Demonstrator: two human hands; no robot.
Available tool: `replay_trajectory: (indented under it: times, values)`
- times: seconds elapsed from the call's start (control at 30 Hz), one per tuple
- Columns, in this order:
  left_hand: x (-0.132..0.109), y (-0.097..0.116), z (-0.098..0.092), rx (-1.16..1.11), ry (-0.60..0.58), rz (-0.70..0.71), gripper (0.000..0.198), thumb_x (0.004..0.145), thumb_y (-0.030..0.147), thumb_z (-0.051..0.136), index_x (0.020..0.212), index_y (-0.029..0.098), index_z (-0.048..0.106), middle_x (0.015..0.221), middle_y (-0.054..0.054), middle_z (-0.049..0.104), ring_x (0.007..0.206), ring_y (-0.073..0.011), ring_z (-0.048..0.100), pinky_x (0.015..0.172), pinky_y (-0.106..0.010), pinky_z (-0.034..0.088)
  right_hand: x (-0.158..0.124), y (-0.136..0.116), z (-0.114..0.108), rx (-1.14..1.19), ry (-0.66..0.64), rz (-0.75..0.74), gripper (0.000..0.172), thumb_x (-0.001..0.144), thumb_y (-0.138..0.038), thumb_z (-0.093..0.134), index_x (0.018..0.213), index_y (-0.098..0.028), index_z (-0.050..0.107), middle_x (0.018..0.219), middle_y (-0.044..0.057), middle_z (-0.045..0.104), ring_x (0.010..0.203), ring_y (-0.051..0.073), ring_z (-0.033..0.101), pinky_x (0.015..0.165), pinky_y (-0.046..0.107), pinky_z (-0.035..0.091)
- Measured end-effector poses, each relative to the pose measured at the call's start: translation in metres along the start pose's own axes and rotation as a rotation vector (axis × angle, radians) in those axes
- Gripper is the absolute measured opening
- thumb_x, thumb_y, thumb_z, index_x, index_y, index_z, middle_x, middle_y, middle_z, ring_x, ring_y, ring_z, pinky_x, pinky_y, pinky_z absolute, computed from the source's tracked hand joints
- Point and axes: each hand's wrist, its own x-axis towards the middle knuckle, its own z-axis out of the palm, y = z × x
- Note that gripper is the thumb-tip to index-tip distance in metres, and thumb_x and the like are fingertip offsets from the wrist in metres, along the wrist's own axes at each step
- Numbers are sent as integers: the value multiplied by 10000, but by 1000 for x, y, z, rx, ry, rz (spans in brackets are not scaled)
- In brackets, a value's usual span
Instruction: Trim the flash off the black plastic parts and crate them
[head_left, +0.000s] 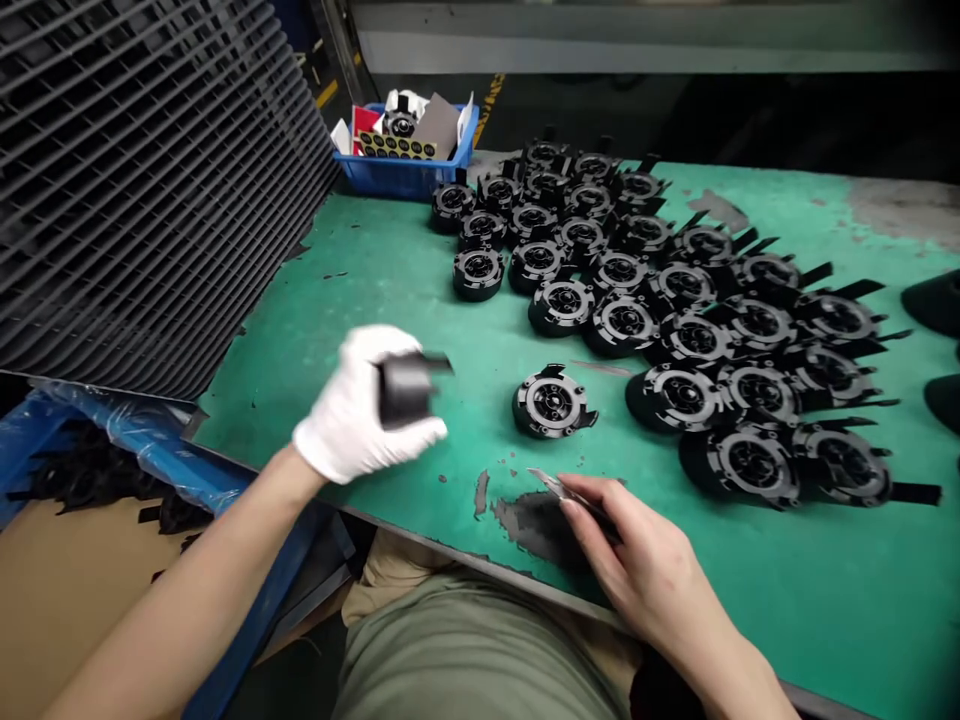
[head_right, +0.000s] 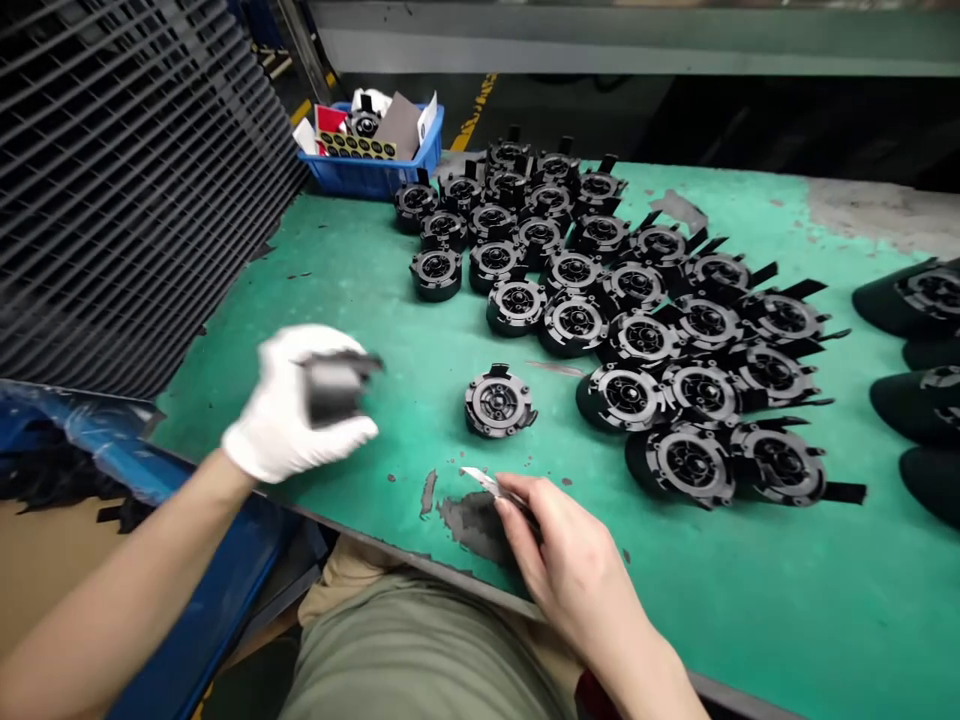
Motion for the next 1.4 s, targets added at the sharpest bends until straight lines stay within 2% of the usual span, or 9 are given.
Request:
replay_trajectory:
  times: [0.07,0.23,0.37,0.53,0.63,0.73,0.93,1.07,1.4]
  values:
    - [-24,-4,13,-138,-230,-12,791,723,470,901,1330,254,441,1273,-121,604,1158,-290,697,1019,-484,602,1,0,-2,7,-5,-3,183,1080,-272,573,1260,-252,596,1072,40,773,890,163,766,780,255,602]
    - [-63,-23,8,-61,17,-343,825,710,467,928,1331,218,446,1377,-177,590,1268,-327,669,1112,-566,554,-1,1,-4,-6,-8,5,205,1073,-275,584,1276,-256,598,1092,46,778,907,184,773,794,282,610]
    - [-82,-26,-29,79,-25,-474,829,609,548,975,1254,192,595,1244,-133,683,1162,-347,716,1071,-559,587,0,1,-1,9,-28,6,198,1075,-277,584,1272,-261,595,1095,36,776,917,174,770,801,272,604]
    - [-101,-27,-51,304,-112,-559,1080,623,578,941,1510,191,461,1371,-190,660,1265,-426,682,1084,-628,569,6,-2,0,20,-81,2,201,1080,-283,580,1278,-255,596,1129,36,768,947,166,763,831,270,596]
    - [-89,-15,-33,327,-212,-501,970,587,620,935,1390,185,607,1282,-182,729,1194,-439,720,1052,-614,585,12,-5,1,11,-108,-4,213,1085,-298,573,1290,-248,598,1151,42,764,963,168,761,835,274,596]
    - [-68,11,4,173,-331,-239,768,617,627,900,1231,217,686,1182,-132,776,1099,-392,760,1097,-596,553,17,-10,2,-6,-110,-27,227,1090,-290,561,1309,-242,592,1155,50,765,979,175,762,837,280,598]
    - [-59,46,68,52,-292,55,988,731,674,827,1490,170,446,1343,-201,700,1271,-397,689,1220,-643,435,11,-13,-2,-50,-92,-16,255,1083,-265,562,1335,-231,581,1155,68,757,990,192,758,856,311,603]
    - [-68,43,78,45,-195,57,1218,642,841,825,1539,176,342,1336,-201,680,1282,-395,669,1216,-617,457,1,-11,-1,-30,-113,15,268,1079,-245,562,1347,-236,573,1154,59,760,1000,186,757,847,300,606]
    - [-67,45,76,37,-166,21,1228,652,872,797,1556,199,310,1295,-159,712,1275,-375,668,1224,-583,459,4,-14,5,-24,-198,-8,246,1081,-222,569,1327,-224,579,1114,67,744,958,184,739,821,303,588]
